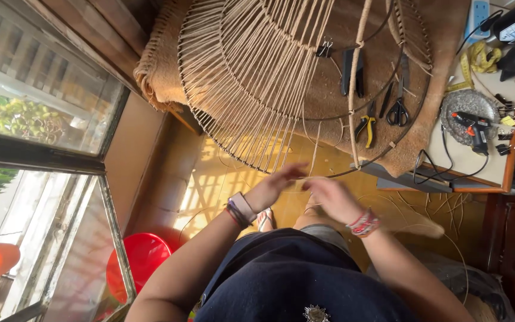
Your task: Weaving and tying strands of material onto a circular frame to create a furniture piece.
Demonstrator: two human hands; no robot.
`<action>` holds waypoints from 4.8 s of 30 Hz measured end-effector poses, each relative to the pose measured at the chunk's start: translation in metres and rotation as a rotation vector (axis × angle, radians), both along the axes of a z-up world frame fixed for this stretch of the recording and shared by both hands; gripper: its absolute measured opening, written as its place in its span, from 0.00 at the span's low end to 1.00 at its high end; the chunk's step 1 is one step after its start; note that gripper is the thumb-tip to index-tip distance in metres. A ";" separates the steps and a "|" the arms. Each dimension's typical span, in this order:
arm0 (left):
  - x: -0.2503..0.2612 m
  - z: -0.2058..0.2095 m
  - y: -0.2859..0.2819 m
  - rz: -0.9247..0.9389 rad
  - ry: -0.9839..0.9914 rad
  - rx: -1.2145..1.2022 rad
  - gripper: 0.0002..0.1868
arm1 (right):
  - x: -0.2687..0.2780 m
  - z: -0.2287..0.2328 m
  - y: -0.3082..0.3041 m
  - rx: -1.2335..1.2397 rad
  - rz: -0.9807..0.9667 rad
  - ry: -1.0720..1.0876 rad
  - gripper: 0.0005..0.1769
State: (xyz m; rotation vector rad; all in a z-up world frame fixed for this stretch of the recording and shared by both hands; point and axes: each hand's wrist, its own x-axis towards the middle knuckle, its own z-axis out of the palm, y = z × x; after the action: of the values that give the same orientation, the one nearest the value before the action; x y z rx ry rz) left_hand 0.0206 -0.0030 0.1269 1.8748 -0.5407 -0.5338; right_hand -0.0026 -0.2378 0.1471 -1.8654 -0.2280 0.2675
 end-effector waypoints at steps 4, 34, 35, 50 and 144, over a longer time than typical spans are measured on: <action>0.017 0.021 0.004 0.085 0.411 -0.360 0.14 | 0.001 -0.011 0.011 -0.440 0.257 0.081 0.13; 0.108 -0.067 -0.127 0.993 0.939 -0.824 0.32 | 0.337 0.067 -0.054 -0.614 0.176 -0.531 0.11; 0.109 -0.061 -0.126 0.992 0.924 -0.832 0.33 | 0.337 0.058 -0.054 -0.591 0.116 -0.619 0.09; 0.119 -0.086 -0.138 1.093 0.819 -0.912 0.09 | 0.402 0.116 -0.191 -0.689 0.611 -0.821 0.10; -0.012 -0.127 -0.065 0.139 0.185 0.611 0.23 | 0.075 0.008 -0.081 0.920 0.033 0.416 0.14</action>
State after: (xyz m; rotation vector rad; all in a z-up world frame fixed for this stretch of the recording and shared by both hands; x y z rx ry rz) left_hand 0.0085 -0.0684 -0.0003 2.3812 -0.1204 -0.8346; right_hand 0.0724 -0.3186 0.1552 -0.8714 -0.0676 0.4697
